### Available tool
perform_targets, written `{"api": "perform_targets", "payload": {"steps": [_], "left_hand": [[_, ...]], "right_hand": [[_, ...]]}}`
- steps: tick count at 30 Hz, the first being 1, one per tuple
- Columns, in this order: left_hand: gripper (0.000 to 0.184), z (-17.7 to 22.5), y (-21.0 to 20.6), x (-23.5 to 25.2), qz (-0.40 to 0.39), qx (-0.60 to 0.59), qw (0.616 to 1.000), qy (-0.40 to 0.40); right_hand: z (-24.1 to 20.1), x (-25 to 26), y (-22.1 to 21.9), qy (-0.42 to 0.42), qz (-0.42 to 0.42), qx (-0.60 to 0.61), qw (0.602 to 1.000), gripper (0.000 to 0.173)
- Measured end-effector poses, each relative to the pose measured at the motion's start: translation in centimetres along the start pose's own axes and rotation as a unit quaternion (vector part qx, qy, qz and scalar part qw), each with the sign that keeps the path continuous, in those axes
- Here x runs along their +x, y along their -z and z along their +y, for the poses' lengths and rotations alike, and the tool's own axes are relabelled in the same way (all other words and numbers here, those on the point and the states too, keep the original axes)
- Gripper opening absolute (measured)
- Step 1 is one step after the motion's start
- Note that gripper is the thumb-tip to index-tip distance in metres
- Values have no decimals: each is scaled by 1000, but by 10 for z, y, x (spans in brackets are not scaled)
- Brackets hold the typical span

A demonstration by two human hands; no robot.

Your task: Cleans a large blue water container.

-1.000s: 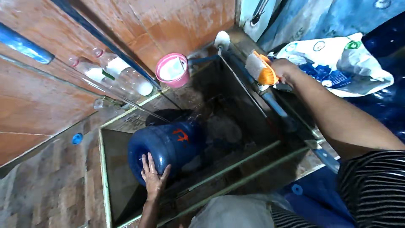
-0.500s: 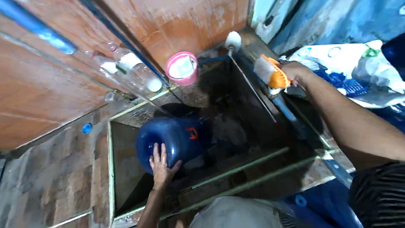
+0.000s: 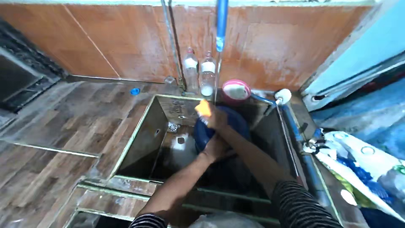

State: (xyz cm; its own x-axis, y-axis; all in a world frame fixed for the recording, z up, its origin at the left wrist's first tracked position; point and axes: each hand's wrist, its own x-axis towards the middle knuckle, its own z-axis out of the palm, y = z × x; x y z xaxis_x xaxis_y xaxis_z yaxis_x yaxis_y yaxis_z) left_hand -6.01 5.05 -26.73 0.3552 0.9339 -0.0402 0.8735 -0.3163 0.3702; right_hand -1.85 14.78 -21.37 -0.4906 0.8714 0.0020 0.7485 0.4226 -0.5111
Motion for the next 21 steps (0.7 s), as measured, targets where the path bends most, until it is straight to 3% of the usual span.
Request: {"api": "perform_targets", "payload": {"steps": [2,3,6,7,10,12,13,15,18,19,21], "left_hand": [[52,-6,1,-6,13,13,1000,-17],[48,-12,-1,-14,23,16,998,-49],[45,-25,-8,-29,61,-4,995,-84],[44,-25,-13,-29,91,-13,992,-90],[38,-21,-17,-23,141,-11,984,-108],[37,-26,-22,-28,172,-1,977,-123],[36,-30,-27,-32,211,-12,972,-106],[39,-29,-38,-36,319,-79,944,29],[74,-32,-17,-25,350,-293,833,312],[82,-37,-8,-21,350,-334,799,357],[99,-48,5,-20,311,-384,777,390]], "right_hand": [[-20,7,-4,75,-96,-38,992,73],[-13,13,-1,68,-108,-66,990,71],[13,33,12,-17,0,-108,994,63],[9,26,11,-4,27,-108,994,62],[-10,-7,0,95,-56,-107,988,73],[-2,-3,12,22,-110,-115,987,74],[11,6,19,-37,-90,-123,988,74],[30,15,23,-96,-24,-137,986,76],[10,-15,23,-9,-88,-150,985,72],[8,-22,27,4,-125,-143,982,72],[28,-21,39,-26,-126,-132,983,68]]}}
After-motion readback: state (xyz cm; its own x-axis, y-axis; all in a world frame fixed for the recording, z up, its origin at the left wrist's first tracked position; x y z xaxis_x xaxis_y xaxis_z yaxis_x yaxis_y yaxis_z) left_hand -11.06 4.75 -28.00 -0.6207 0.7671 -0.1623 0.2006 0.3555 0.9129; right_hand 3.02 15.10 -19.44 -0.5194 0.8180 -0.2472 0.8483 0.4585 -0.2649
